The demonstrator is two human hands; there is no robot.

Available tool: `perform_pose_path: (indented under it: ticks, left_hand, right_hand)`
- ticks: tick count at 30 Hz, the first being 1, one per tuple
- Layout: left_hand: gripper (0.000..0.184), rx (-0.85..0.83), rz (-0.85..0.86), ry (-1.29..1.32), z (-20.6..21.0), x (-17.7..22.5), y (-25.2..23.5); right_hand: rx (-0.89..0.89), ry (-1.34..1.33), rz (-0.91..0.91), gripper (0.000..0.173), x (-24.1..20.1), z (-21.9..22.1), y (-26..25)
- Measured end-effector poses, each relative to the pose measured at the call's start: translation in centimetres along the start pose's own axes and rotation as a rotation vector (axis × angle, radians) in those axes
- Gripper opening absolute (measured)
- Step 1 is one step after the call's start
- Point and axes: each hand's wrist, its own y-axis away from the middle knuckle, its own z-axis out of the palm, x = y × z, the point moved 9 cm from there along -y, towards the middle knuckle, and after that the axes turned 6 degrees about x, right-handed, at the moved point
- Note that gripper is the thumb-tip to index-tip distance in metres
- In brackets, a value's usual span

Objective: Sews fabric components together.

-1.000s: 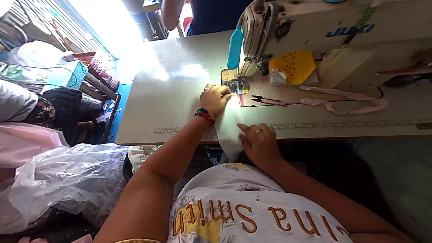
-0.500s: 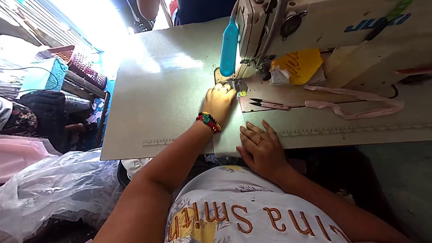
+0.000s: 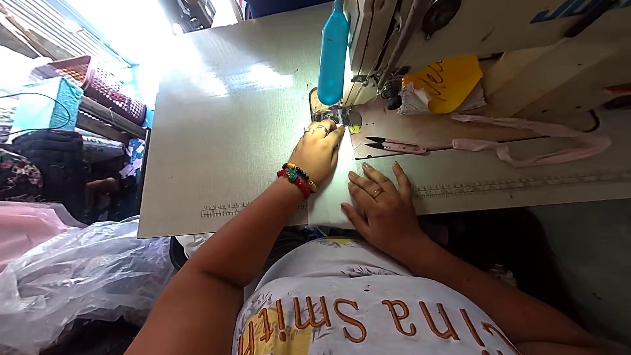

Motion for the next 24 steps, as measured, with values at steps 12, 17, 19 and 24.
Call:
perform_pose_path:
  ticks: [12,17,19,24]
  left_hand:
    - [0.030,0.028,-0.030,0.026,-0.2,-0.3,-0.7]
    - [0.029,0.008,-0.005,0.008,-0.1,-0.2,-0.7]
    - [0.027,0.005,0.001,0.002,-0.1,-0.2,-0.7]
    - [0.030,-0.016,0.019,-0.029,0.1,-0.2,-0.6]
  right_hand:
    - [-0.021,-0.008,0.031,0.049,0.3,0.3,-0.5]
    - [0.060,-0.019,0.001,0.044,0.3,0.0,0.0]
    - [0.111,-0.036,-0.031,0.040,0.1,-0.3,0.4]
    - [0.116,-0.035,-0.070,0.042,-0.1,-0.4,0.6]
